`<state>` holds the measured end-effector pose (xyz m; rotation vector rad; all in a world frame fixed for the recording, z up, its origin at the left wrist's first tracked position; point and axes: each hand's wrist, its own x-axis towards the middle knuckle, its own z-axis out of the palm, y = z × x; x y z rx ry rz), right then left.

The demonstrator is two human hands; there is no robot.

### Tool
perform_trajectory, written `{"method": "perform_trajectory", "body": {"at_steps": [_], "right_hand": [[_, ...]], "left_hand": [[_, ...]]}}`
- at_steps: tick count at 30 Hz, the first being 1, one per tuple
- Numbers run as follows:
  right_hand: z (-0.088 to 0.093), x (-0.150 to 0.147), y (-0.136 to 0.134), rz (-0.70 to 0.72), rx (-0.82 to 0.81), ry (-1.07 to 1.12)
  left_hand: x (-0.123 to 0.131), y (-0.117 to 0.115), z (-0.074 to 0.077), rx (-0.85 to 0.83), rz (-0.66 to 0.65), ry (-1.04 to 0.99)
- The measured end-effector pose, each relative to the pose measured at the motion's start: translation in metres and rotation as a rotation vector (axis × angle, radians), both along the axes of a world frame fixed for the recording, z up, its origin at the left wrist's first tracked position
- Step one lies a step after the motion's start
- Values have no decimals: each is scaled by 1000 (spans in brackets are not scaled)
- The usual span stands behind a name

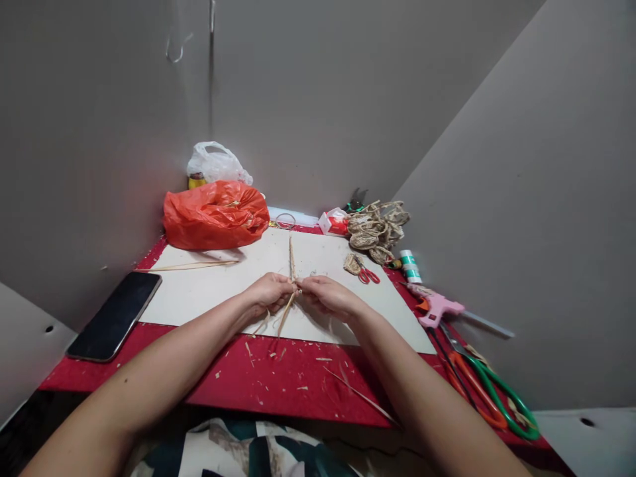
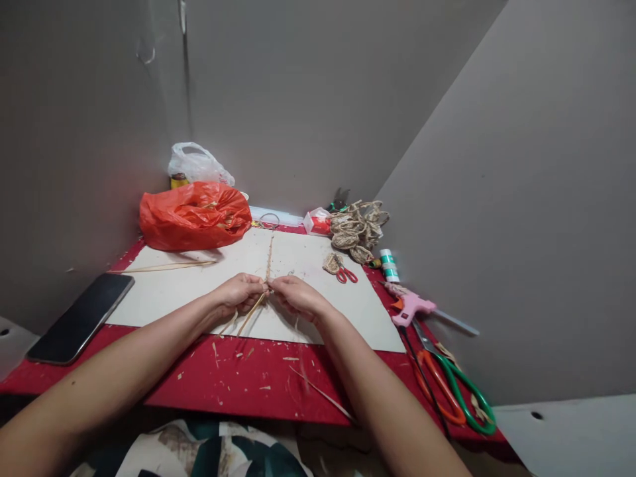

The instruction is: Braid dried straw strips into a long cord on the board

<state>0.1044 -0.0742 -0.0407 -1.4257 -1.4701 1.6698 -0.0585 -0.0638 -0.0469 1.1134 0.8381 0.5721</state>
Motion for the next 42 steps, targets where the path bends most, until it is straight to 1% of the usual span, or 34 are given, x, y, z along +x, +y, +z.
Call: {"method": "perform_trajectory", "body": {"at_steps": [2, 4, 5, 7, 11, 15, 18, 22, 26, 28, 30, 32, 35, 36, 37, 38, 39, 40, 41, 42], "right_hand": [[-3, 3, 4, 46, -27, -12], [-7, 6, 7, 104, -86, 57], [-10, 6, 7, 106, -111, 100], [-15, 3, 5, 38, -108, 148], [-21, -10, -3, -137, 4, 127], [-26, -19, -8, -225, 78, 124], [-29, -21, -9, -272, 101, 140], [-27, -21, -11, -287, 84, 164], [-20, -18, -13, -239, 17, 219], [-17, -16, -13, -211, -44, 269], [-14, -14, -13, -192, -104, 296], [-12, -13, -13, -179, -140, 305], [-9, -10, -13, -156, -168, 334], [-8, -9, -13, -148, -173, 345], [-8, -8, -12, -142, -177, 355], [-7, -7, -12, -139, -178, 363], [-7, -6, -12, -134, -179, 370], [-7, -5, -11, -131, -179, 376], [-7, -4, -11, -128, -177, 380], [-7, -3, -10, -125, -175, 383]], "left_hand": [[0, 0, -1, 54, -17, 46], [0, 1, -4, 132, -23, 105], [0, 2, -5, 183, -19, 138], [-1, 4, -6, 312, -25, 213], [-5, 4, -2, 597, -107, 443], [-5, -9, 7, 878, -105, 812], [-1, -22, 12, 1038, -108, 1061], [8, -33, 13, 1166, -174, 1220], [13, -37, 9, 1225, -204, 1285], [16, -42, 7, 1248, -222, 1286], [17, -49, 8, 1267, -247, 1268], [17, -58, 14, 1248, -335, 1230], [9, -64, 33, 1145, -547, 1081], [5, -62, 39, 1109, -562, 1004], [0, -57, 43, 1073, -510, 932], [-4, -50, 46, 1036, -378, 870], [-7, -42, 45, 990, -192, 816], [-9, -33, 42, 950, 29, 765], [-9, -25, 37, 888, 201, 696], [-7, -19, 30, 785, 257, 584]]}}
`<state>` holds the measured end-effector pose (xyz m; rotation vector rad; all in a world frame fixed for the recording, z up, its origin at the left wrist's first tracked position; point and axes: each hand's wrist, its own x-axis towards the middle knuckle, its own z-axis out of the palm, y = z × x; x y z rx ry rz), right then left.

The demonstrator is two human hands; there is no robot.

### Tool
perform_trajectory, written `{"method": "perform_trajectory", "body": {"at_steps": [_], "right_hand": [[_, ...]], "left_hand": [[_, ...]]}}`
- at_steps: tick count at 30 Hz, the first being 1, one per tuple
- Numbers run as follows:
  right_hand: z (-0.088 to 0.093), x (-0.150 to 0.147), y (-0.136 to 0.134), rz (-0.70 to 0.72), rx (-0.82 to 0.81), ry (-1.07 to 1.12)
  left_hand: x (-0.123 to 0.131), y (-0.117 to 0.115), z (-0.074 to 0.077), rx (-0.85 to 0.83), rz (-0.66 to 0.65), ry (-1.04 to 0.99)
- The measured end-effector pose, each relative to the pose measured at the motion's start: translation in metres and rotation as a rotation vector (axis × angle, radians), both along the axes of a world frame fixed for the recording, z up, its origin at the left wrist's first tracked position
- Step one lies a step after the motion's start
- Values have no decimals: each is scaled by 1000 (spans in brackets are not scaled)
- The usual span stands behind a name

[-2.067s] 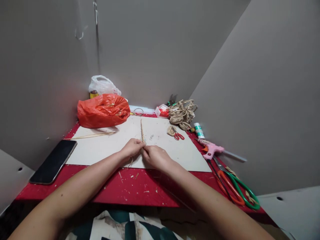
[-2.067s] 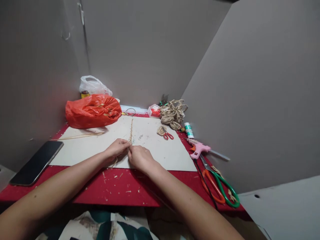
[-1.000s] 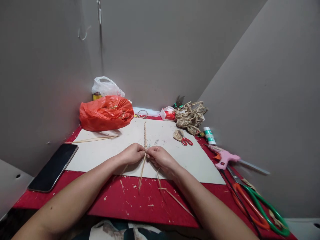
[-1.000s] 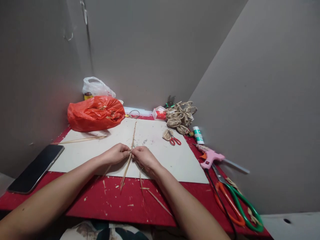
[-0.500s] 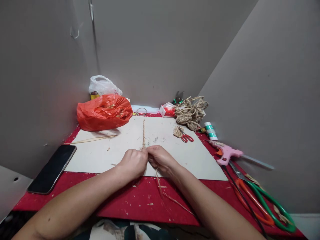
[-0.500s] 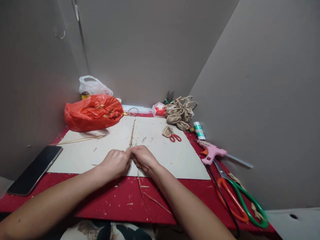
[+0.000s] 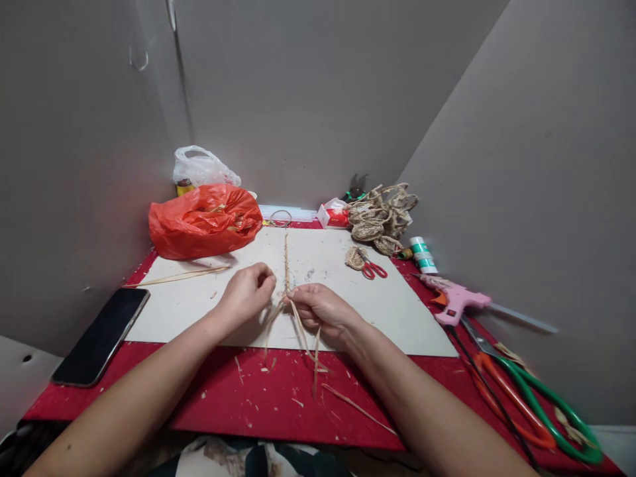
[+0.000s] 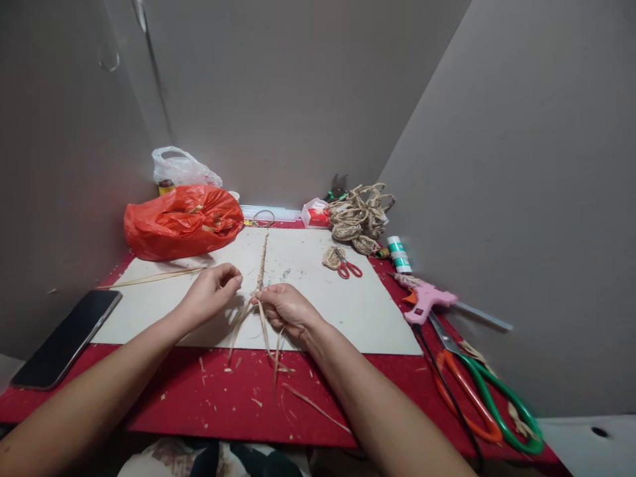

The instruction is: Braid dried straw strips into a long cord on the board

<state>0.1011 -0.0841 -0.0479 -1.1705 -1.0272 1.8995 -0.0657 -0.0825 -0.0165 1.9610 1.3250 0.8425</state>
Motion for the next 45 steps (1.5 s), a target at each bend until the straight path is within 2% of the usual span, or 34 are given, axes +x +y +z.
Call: {"method": "perform_trajectory", "body": {"at_steps": [2, 4, 6, 9, 11, 15, 17, 22, 26, 33, 39, 45], "right_hand": [[0, 2, 1, 10, 14, 4], [-1, 3, 2, 35, 37, 2], [-1, 5, 3, 59, 72, -17], [-2, 9, 4, 75, 145, -98], [-3, 10, 5, 88, 208, -201], [-7, 13, 8, 110, 426, -541], [-8, 12, 7, 114, 536, -701], [-1, 8, -1, 110, 728, -966], [10, 6, -9, 159, 753, -1101], [19, 14, -11, 198, 741, -1115], [17, 4, -17, 241, 767, -930], [13, -4, -24, 191, 745, -1068]], "left_hand": [[7, 7, -14, -313, -81, -270], [16, 6, -25, -577, -172, -450], [22, 2, -29, -677, -172, -508], [24, 2, -31, -590, -112, -417], [22, 6, -32, -472, -137, -311], [18, 14, -36, -222, -212, -49], [17, 16, -37, -187, -206, 24], [20, 17, -35, -344, -217, -73], [23, 16, -31, -532, -186, -190], [25, 14, -28, -610, -104, -235], [25, 12, -29, -654, -94, -360], [27, 8, -30, -668, -112, -464]]}}
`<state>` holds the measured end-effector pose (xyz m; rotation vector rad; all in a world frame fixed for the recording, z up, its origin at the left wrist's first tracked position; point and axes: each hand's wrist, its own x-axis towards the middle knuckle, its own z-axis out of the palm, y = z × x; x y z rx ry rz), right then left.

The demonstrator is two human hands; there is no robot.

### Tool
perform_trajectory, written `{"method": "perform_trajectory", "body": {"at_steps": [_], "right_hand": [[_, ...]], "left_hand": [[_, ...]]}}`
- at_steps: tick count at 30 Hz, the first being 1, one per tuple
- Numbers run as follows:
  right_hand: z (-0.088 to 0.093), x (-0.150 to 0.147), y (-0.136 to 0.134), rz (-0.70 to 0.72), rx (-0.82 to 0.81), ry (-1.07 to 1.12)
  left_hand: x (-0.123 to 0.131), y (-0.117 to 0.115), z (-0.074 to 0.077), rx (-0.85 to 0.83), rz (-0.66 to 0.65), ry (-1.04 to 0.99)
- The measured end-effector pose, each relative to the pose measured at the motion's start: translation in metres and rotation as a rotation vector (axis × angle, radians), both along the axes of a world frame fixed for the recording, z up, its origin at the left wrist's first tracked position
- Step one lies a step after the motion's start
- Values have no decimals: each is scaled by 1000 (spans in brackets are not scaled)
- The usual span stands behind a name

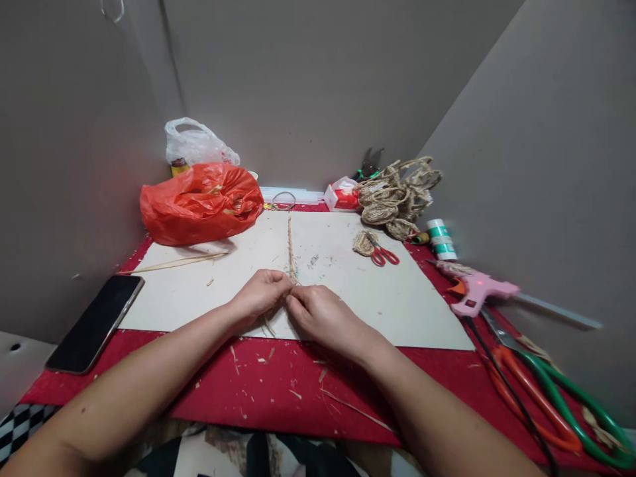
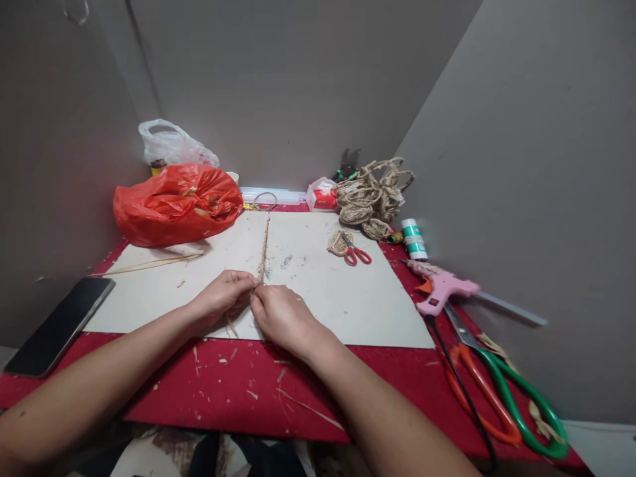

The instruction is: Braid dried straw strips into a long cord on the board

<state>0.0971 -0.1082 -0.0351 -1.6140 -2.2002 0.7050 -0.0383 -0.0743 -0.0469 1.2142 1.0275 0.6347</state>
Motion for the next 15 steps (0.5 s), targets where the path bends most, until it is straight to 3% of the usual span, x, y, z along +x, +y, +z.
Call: {"method": "perform_trajectory", "body": {"at_steps": [2, 4, 7, 8, 10, 13, 15], "right_hand": [[2, 0, -4, 31, -18, 33], [8, 1, -9, 177, -118, 112], [21, 8, -13, 486, -430, 265], [24, 12, -13, 514, -519, 316], [26, 18, -7, 367, -540, 422], [18, 22, 7, -105, -180, 548], [7, 20, 15, -240, -88, 634]], "left_hand": [[0, -2, 1, -3, 12, -24], [-1, -2, 2, -13, 10, -29], [-6, -1, 3, -41, -1, -34], [-8, 0, 4, -50, 1, -44], [-11, 2, 5, -67, 1, -72], [-13, 4, 6, -100, -28, -119], [-13, 4, 6, -116, -49, -141]]}}
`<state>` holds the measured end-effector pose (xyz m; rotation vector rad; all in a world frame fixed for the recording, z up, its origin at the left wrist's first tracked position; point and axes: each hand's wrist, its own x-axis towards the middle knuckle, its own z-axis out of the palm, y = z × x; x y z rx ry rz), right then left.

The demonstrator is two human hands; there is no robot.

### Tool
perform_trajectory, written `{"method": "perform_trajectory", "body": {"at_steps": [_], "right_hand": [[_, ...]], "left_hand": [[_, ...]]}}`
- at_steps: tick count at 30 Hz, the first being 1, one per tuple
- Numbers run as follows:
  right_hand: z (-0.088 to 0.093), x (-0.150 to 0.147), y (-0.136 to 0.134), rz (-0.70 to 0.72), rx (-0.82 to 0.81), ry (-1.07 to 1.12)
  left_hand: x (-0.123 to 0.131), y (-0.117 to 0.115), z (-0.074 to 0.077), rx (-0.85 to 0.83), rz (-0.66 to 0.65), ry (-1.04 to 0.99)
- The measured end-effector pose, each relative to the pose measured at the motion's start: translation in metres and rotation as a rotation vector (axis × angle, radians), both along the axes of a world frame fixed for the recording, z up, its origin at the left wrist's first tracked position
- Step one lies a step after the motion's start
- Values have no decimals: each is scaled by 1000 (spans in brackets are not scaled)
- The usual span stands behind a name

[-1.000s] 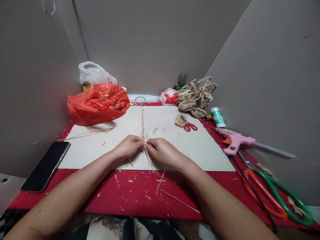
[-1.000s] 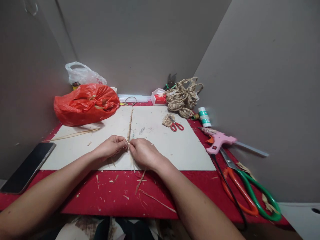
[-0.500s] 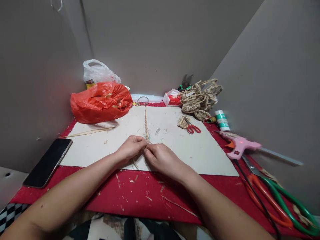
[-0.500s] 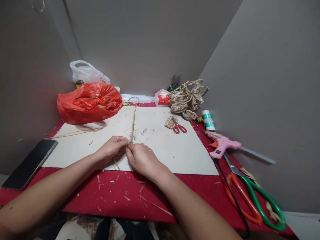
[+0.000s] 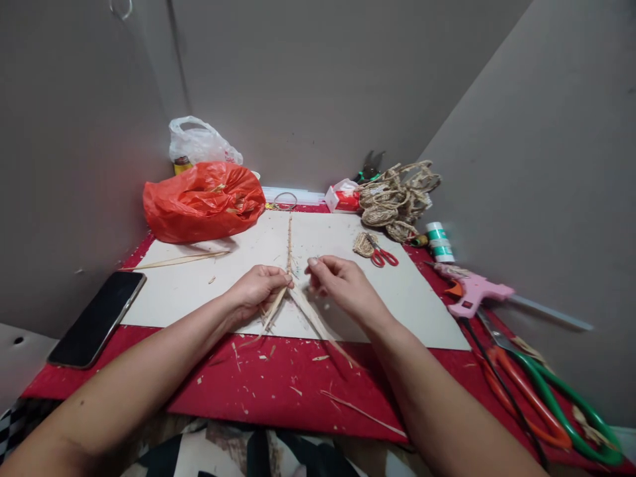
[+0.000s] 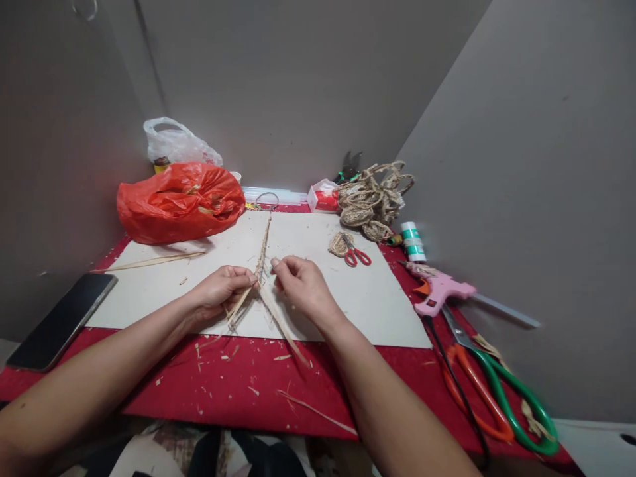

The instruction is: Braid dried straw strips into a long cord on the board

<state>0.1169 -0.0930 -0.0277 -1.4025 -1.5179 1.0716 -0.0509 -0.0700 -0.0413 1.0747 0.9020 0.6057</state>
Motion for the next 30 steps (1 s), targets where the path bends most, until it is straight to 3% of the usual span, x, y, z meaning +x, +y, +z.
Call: {"method": "perform_trajectory", "body": {"at_steps": [5, 10, 15, 19, 23, 30], "right_hand": [[-20, -12, 6, 253, -332, 198], [-22, -9, 10, 249, -246, 15], [-23, -4, 13, 354, -405, 99], [-27, -7, 11, 343, -504, 292], [-28, -15, 8, 253, -531, 385], [-27, -26, -1, 138, -450, 449]], "left_hand": [[4, -2, -6, 59, -6, 10], [5, -3, -7, 82, -42, 50], [3, 0, -4, 181, -136, 13], [-5, 4, -3, 410, -123, 263], [-17, 4, 5, 647, -233, 519], [-9, -24, 16, 1041, -227, 1078]]}}
